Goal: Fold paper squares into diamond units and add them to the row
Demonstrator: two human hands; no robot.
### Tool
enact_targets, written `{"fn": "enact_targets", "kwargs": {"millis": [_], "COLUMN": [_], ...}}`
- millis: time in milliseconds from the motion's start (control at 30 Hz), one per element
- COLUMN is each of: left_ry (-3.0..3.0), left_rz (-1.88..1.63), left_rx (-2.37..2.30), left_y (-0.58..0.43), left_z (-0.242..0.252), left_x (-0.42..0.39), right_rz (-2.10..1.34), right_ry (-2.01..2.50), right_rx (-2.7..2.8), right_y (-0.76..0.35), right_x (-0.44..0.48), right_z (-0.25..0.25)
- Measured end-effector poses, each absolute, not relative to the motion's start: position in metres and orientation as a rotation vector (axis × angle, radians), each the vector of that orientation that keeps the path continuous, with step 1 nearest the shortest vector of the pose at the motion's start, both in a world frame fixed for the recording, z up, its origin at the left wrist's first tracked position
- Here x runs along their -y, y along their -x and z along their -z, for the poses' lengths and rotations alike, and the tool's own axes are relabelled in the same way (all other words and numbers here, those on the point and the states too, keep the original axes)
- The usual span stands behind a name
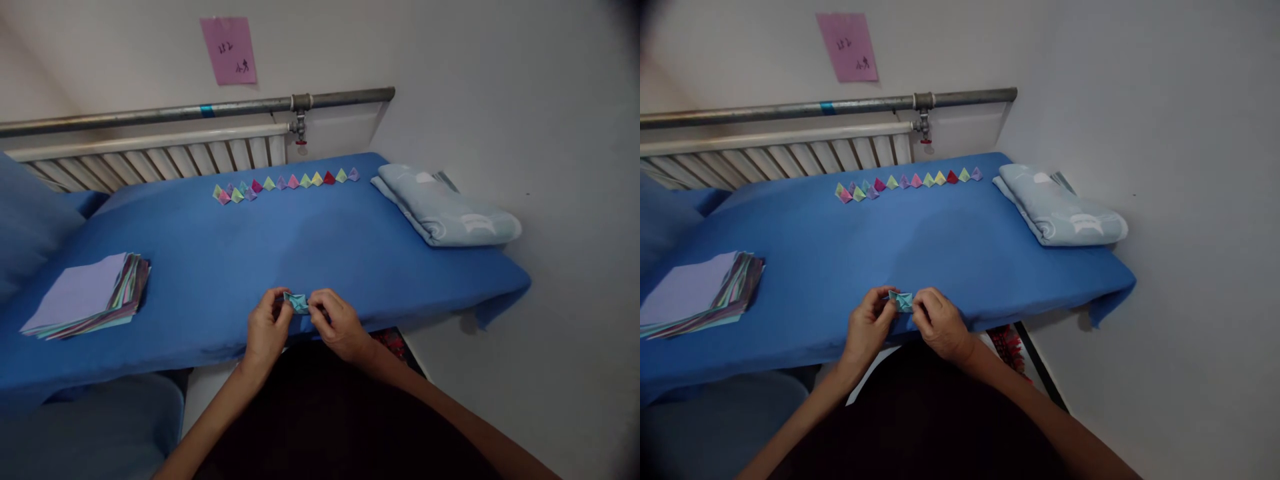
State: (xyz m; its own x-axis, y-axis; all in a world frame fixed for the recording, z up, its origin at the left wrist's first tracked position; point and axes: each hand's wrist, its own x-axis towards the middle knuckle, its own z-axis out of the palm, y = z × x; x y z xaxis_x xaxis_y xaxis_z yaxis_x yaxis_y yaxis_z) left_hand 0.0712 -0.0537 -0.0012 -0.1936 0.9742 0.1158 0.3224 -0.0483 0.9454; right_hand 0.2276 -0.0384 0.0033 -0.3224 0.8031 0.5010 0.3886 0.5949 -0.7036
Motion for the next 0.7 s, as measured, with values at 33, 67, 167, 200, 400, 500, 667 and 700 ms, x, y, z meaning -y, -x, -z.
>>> {"fn": "enact_targets", "kwargs": {"millis": [33, 67, 167, 200, 400, 500, 667, 700], "left_ry": [-1.41, -1.421, -1.484, -1.51, -1.622, -1.661, -1.699, -1.711], "left_rz": [-1.27, -1.277, -1.282, -1.279, -1.249, -1.224, -1.2, -1.2], "left_rx": [-1.571, -1.576, -1.61, -1.626, -1.654, -1.639, -1.603, -1.594], "left_y": [-0.071, -0.07, -0.07, -0.07, -0.069, -0.069, -0.071, -0.071], "left_z": [0.002, 0.002, 0.001, 0.0, -0.002, -0.003, -0.006, -0.006], "left_x": [0.053, 0.052, 0.052, 0.052, 0.052, 0.053, 0.055, 0.056], "right_rz": [-0.608, -0.633, -0.72, -0.745, -0.863, -0.879, -0.835, -0.814], "right_ry": [0.933, 0.908, 0.848, 0.857, 1.067, 1.087, 1.095, 1.108], "right_rx": [1.948, 1.961, 1.947, 1.91, 1.797, 1.889, 2.047, 2.067], "right_y": [-0.228, -0.228, -0.229, -0.228, -0.224, -0.221, -0.22, -0.219], "right_x": [0.039, 0.039, 0.038, 0.036, 0.027, 0.024, 0.021, 0.021], "right_z": [-0.004, -0.005, -0.009, -0.01, -0.011, -0.011, -0.013, -0.013]}}
